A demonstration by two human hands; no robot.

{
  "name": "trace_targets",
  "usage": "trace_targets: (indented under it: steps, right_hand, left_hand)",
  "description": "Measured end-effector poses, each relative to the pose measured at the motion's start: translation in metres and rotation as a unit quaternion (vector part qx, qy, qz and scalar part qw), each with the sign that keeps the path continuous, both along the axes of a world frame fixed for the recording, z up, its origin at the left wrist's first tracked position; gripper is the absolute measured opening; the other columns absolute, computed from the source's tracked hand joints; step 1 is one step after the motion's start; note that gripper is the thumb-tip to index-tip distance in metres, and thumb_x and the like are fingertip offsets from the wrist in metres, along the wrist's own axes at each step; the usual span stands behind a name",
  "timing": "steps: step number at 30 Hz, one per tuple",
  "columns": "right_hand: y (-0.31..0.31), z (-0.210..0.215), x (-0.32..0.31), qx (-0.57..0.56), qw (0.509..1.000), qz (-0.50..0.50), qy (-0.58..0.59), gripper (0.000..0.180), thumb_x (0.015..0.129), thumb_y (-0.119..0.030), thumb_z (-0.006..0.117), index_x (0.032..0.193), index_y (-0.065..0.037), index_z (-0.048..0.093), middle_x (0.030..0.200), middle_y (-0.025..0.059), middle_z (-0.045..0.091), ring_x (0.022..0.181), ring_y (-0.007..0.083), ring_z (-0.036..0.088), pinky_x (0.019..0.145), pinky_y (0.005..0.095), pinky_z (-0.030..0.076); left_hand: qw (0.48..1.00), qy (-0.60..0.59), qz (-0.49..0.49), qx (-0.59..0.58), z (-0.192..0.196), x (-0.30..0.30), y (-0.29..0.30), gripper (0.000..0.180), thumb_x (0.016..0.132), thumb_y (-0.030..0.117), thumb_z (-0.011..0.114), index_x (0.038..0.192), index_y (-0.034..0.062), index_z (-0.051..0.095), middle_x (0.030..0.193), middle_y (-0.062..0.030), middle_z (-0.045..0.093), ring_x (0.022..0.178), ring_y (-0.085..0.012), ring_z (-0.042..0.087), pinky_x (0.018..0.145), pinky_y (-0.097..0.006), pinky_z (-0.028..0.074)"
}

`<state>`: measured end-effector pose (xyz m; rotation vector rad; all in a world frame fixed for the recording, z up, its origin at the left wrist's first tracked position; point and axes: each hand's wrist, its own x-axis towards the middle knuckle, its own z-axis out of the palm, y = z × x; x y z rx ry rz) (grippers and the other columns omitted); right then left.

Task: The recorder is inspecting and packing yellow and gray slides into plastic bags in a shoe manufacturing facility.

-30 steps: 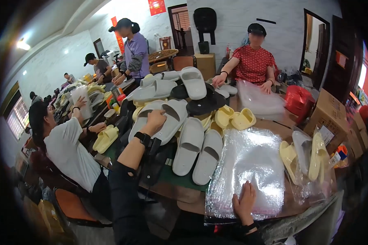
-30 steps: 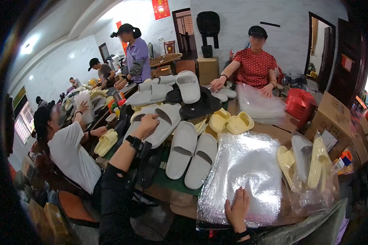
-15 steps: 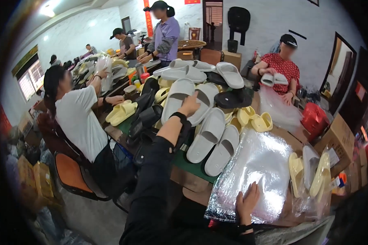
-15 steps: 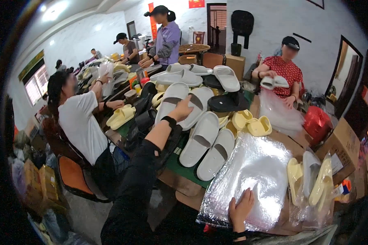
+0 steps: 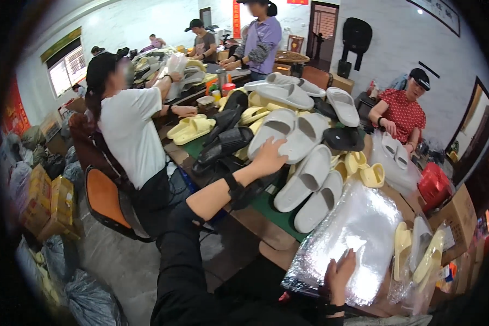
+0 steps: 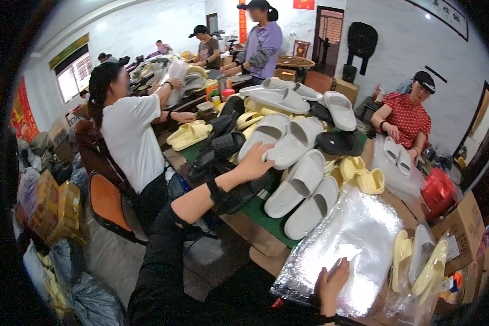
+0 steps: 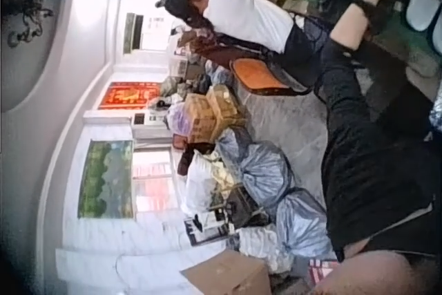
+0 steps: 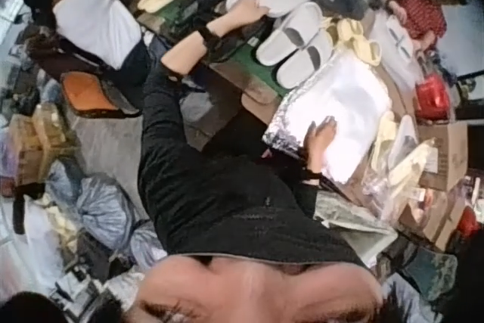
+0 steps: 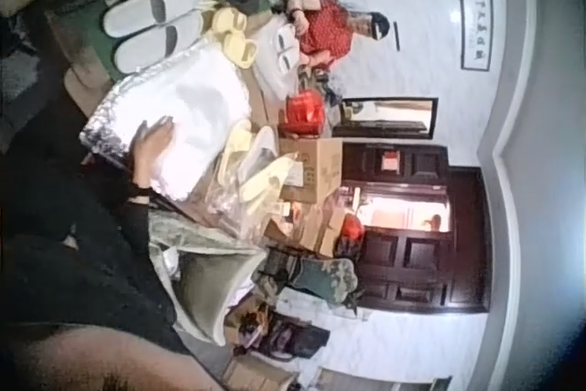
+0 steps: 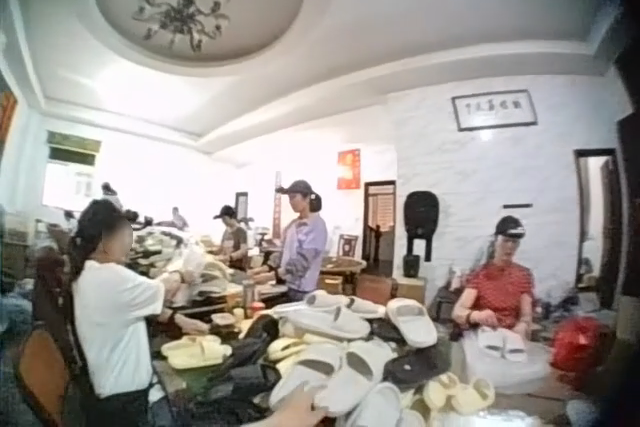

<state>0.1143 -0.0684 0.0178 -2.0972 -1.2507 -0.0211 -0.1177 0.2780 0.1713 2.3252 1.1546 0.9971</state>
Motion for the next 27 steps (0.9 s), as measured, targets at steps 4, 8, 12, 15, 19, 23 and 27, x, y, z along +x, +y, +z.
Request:
trace_targets:
  steps: [4, 8, 12, 15, 19, 23, 27]
  right_hand:
    - [0.0, 0.011, 0.012, -0.059, 0.997, 0.029, -0.032, 0.065, 0.079, -0.016, 0.062, 0.134, 0.005, 0.034, 0.137, 0.0243, 0.037, 0.129, 0.0404, 0.031, 0.108, 0.0457, 0.022]
    - [0.002, 0.026, 0.007, -0.072, 0.993, 0.04, -0.082, 0.059, 0.079, -0.019, 0.062, 0.131, 0.0, 0.04, 0.14, 0.0215, 0.034, 0.13, 0.039, 0.029, 0.108, 0.0479, 0.021]
    - [-0.001, 0.05, 0.004, -0.094, 0.991, 0.092, -0.031, 0.06, 0.08, -0.018, 0.063, 0.131, 0.0, 0.038, 0.14, 0.0232, 0.033, 0.129, 0.0389, 0.031, 0.107, 0.0466, 0.022]
    - [-0.004, 0.065, 0.003, -0.099, 0.985, 0.14, -0.001, 0.061, 0.08, -0.016, 0.063, 0.133, 0.0, 0.037, 0.139, 0.024, 0.034, 0.128, 0.0389, 0.031, 0.107, 0.0459, 0.023]
    - [0.007, 0.094, 0.001, -0.099, 0.976, 0.193, 0.015, 0.066, 0.08, -0.017, 0.065, 0.135, 0.001, 0.032, 0.137, 0.0254, 0.037, 0.127, 0.0396, 0.036, 0.106, 0.0435, 0.028]
    - [0.04, 0.132, -0.008, -0.092, 0.966, 0.237, 0.054, 0.071, 0.08, -0.015, 0.067, 0.138, 0.0, 0.028, 0.137, 0.0238, 0.038, 0.127, 0.0374, 0.037, 0.105, 0.04, 0.031]
    - [0.089, 0.176, -0.03, -0.083, 0.945, 0.298, 0.102, 0.071, 0.082, -0.016, 0.066, 0.14, -0.004, 0.026, 0.138, 0.0216, 0.038, 0.126, 0.0333, 0.04, 0.102, 0.0387, 0.035]
  left_hand:
    - [0.998, -0.036, -0.042, -0.032, -0.006, -0.045, -0.028, 0.05, 0.082, 0.019, 0.063, 0.127, 0.006, 0.046, 0.126, -0.0201, 0.045, 0.119, -0.0346, 0.042, 0.102, -0.038, 0.033]
    - [0.996, -0.066, -0.031, -0.055, -0.022, -0.081, -0.045, 0.051, 0.082, 0.019, 0.063, 0.128, 0.0061, 0.046, 0.126, -0.0172, 0.045, 0.119, -0.0309, 0.043, 0.1, -0.037, 0.035]
    - [0.981, -0.1, -0.015, -0.165, -0.021, -0.098, -0.06, 0.05, 0.084, 0.02, 0.061, 0.131, 0.0121, 0.044, 0.131, -0.0147, 0.041, 0.121, -0.0286, 0.042, 0.1, -0.04, 0.036]
    - [0.972, -0.12, 0.002, -0.2, -0.031, -0.107, -0.058, 0.051, 0.085, 0.02, 0.06, 0.132, 0.0132, 0.043, 0.131, -0.0141, 0.041, 0.122, -0.0299, 0.041, 0.099, -0.041, 0.037]
    - [0.963, -0.134, 0.024, -0.232, -0.039, -0.118, -0.053, 0.052, 0.085, 0.018, 0.06, 0.134, 0.0122, 0.041, 0.132, -0.0143, 0.041, 0.122, -0.0307, 0.042, 0.098, -0.039, 0.038]
    - [0.935, -0.236, 0.031, -0.263, -0.044, -0.119, -0.034, 0.056, 0.085, 0.011, 0.06, 0.136, 0.0104, 0.038, 0.138, -0.0178, 0.038, 0.121, -0.0289, 0.044, 0.096, -0.035, 0.04]
    - [0.916, -0.317, 0.056, -0.238, -0.038, -0.133, -0.015, 0.06, 0.086, 0.011, 0.06, 0.14, 0.0121, 0.034, 0.141, -0.0191, 0.034, 0.12, -0.0263, 0.045, 0.096, -0.035, 0.039]
